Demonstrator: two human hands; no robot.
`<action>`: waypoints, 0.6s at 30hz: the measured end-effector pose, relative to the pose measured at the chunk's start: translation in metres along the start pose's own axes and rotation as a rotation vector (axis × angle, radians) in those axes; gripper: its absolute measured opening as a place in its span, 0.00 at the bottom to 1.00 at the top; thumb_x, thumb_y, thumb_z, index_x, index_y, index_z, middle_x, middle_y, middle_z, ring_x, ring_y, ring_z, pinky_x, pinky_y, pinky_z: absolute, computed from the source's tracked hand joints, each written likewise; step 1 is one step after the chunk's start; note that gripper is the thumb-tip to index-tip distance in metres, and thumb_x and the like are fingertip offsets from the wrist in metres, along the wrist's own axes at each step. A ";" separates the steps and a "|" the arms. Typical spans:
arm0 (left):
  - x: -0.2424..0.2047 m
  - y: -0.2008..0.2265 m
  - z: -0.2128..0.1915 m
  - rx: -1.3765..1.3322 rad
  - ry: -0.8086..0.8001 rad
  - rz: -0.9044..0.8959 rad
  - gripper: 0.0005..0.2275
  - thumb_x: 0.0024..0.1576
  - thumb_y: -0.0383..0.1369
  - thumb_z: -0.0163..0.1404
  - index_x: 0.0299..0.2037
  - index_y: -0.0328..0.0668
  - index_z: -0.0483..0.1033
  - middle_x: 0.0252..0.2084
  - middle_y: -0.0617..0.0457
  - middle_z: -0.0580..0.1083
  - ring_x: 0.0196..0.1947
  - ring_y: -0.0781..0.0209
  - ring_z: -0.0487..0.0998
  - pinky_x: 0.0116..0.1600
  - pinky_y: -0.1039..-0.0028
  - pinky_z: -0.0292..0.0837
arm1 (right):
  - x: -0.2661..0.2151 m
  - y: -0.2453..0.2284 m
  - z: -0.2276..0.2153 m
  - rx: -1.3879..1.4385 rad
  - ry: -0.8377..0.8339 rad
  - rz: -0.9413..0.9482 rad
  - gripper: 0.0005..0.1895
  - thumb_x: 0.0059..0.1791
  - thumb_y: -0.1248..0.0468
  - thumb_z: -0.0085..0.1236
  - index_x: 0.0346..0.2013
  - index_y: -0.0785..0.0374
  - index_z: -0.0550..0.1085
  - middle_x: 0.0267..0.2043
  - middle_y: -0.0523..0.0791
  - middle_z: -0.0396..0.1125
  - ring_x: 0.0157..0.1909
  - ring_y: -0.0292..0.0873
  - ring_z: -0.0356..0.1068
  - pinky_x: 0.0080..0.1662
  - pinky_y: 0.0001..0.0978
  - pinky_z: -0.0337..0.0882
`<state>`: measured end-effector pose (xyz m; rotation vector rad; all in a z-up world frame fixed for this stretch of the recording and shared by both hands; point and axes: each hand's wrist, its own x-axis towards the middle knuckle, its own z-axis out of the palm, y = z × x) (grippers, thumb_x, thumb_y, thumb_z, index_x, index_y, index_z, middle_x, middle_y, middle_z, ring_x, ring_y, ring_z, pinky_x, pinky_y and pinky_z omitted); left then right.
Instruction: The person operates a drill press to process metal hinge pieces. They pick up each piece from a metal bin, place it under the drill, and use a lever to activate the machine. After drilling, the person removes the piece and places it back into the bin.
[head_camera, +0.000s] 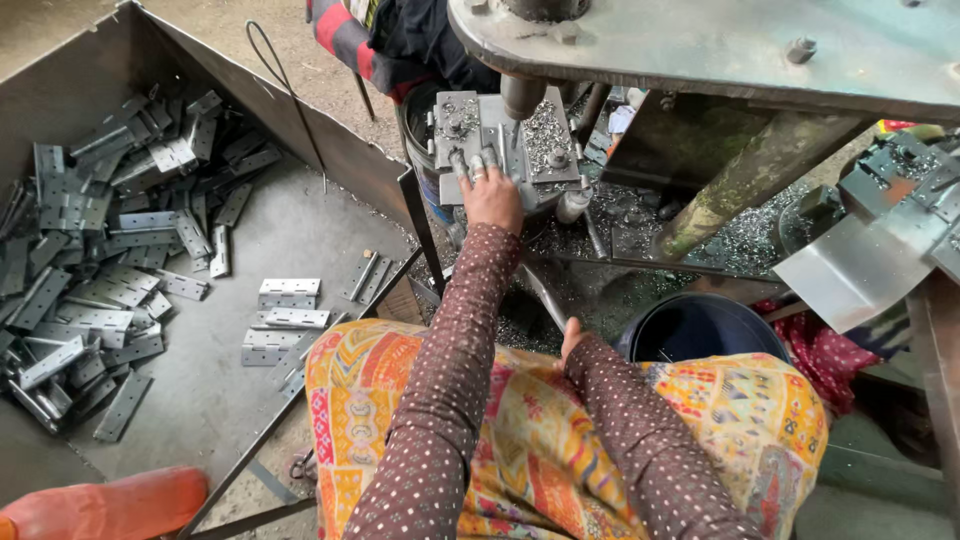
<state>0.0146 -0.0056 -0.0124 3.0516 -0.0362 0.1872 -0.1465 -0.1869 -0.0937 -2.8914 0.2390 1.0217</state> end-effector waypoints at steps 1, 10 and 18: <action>0.002 -0.003 -0.003 0.020 0.011 0.011 0.14 0.56 0.33 0.46 0.51 0.61 0.78 0.70 0.41 0.61 0.68 0.42 0.63 0.69 0.39 0.39 | 0.003 -0.003 0.004 -0.008 -0.016 0.003 0.35 0.48 0.49 0.62 0.61 0.63 0.60 0.54 0.56 0.70 0.56 0.57 0.73 0.57 0.49 0.73; -0.018 -0.007 -0.004 -0.040 -0.199 0.003 0.11 0.62 0.33 0.45 0.46 0.41 0.81 0.68 0.46 0.67 0.67 0.51 0.66 0.74 0.44 0.48 | -0.012 0.010 -0.015 -0.072 0.218 -0.098 0.36 0.47 0.46 0.64 0.60 0.62 0.62 0.54 0.57 0.70 0.57 0.58 0.72 0.58 0.48 0.73; -0.006 -0.010 -0.007 -0.114 -0.037 -0.068 0.13 0.64 0.37 0.42 0.42 0.44 0.82 0.68 0.48 0.66 0.70 0.50 0.61 0.73 0.45 0.46 | -0.026 -0.009 -0.029 -0.060 -0.060 -0.085 0.43 0.46 0.47 0.67 0.63 0.64 0.55 0.56 0.59 0.65 0.60 0.59 0.67 0.60 0.48 0.70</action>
